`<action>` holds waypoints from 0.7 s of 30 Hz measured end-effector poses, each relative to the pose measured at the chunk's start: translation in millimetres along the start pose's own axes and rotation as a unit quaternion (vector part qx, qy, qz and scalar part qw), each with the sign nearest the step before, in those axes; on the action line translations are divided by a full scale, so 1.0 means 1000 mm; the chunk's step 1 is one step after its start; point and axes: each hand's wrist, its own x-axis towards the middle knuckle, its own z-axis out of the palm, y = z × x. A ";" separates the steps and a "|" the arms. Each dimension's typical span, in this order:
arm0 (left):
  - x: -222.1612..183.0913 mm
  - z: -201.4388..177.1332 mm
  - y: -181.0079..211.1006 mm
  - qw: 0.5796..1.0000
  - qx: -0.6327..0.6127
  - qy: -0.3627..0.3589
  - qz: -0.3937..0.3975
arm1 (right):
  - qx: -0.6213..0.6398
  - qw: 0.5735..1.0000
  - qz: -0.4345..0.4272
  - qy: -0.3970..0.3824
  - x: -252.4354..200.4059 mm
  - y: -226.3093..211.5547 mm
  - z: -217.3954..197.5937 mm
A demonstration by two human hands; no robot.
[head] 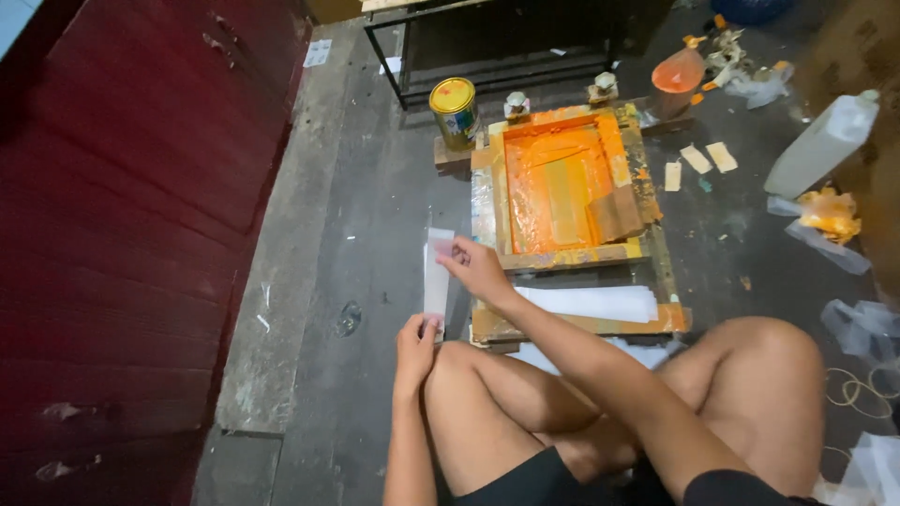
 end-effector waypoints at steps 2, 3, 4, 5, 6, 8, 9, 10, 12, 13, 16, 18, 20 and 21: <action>0.010 0.000 -0.023 0.999 0.004 -0.041 -0.010 | 0.030 0.999 0.022 -0.011 0.022 0.028 0.012; 0.016 0.002 -0.042 0.999 0.006 -0.040 -0.011 | 0.033 0.999 0.022 -0.012 0.029 0.035 0.017; 0.023 0.005 -0.062 0.996 -0.013 -0.058 -0.062 | -0.018 1.000 0.021 -0.010 0.037 0.042 0.023; 0.030 0.007 -0.081 0.990 -0.032 -0.078 -0.112 | -0.070 0.997 0.021 -0.005 0.045 0.049 0.028; 0.037 0.011 -0.091 0.990 -0.029 -0.078 -0.113 | -0.067 0.998 0.022 -0.005 0.051 0.048 0.031; 0.050 0.019 -0.111 0.983 -0.081 -0.064 -0.154 | -0.115 0.993 0.026 -0.018 0.061 0.046 0.036; 0.056 0.023 -0.124 0.983 -0.076 -0.063 -0.155 | -0.111 0.993 0.027 -0.017 0.064 0.047 0.039; 0.063 0.027 -0.137 0.985 -0.063 -0.053 -0.154 | -0.140 0.990 0.021 -0.021 0.068 0.049 0.043; 0.070 0.034 -0.153 0.986 -0.046 -0.044 -0.155 | -0.166 0.986 0.019 -0.026 0.072 0.056 0.047; 0.073 0.037 -0.156 0.982 -0.032 -0.044 -0.180 | -0.187 0.981 0.013 -0.046 0.075 0.060 0.048; 0.076 0.044 -0.162 0.976 -0.009 -0.054 -0.211 | -0.217 0.972 0.062 -0.069 0.087 0.109 0.071; 0.077 0.048 -0.167 0.974 0.001 -0.063 -0.219 | -0.224 0.965 0.118 -0.072 0.093 0.151 0.089; 0.082 0.048 -0.174 0.979 -0.029 -0.044 -0.199 | -0.179 0.947 0.260 -0.066 0.099 0.190 0.106; 0.081 0.048 -0.175 0.978 -0.027 -0.043 -0.201 | -0.177 0.946 0.261 -0.067 0.101 0.201 0.112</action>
